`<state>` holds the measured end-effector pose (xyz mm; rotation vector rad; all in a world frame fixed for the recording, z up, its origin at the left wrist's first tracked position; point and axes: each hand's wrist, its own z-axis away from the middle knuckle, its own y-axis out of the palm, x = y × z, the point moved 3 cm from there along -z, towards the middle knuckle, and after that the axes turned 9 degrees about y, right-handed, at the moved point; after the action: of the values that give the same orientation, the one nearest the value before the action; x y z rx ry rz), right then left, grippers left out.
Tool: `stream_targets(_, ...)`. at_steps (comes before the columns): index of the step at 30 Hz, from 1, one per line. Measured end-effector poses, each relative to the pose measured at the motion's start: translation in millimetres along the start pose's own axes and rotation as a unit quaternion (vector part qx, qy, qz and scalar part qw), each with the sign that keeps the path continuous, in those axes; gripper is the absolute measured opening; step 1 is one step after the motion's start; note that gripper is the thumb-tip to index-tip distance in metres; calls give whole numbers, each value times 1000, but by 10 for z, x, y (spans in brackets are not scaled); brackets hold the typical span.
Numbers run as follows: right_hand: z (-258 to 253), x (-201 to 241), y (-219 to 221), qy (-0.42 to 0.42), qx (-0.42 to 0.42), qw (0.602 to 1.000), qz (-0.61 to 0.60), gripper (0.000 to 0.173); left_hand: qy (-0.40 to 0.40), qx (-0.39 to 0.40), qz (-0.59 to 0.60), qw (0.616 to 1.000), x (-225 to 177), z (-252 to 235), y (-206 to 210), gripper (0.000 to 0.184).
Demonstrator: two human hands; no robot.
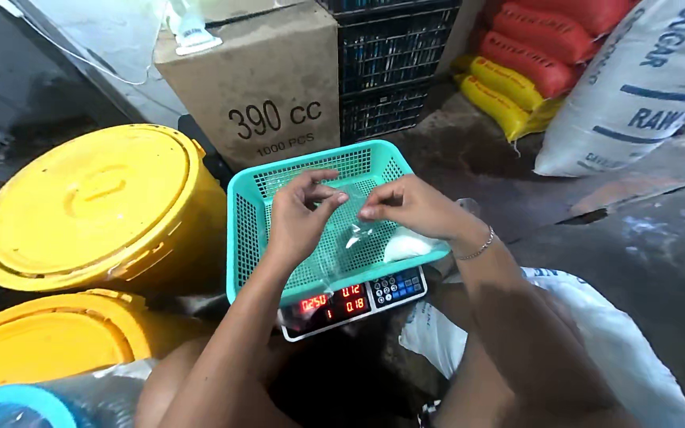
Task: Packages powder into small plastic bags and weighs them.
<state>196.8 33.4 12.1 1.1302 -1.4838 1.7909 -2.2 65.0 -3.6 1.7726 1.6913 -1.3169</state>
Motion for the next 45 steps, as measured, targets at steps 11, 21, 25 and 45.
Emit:
stream_targets(11,96,-97,227,84,-29,993,-83,8,80,74,-148,983,-41,76,251,12)
stream_targets(21,235,-307,470,-11,-162,979,-120,45,-3,74,-63,995,101,137,448,52)
stream_targets(25,271,-273,318,47,-114,979,-162,41,-57,88,136,985,88,126,435,27)
stream_targets(45,433,-229,199,-39,-156,983,-87,38,-51,110,138,983,-10,246,568,47)
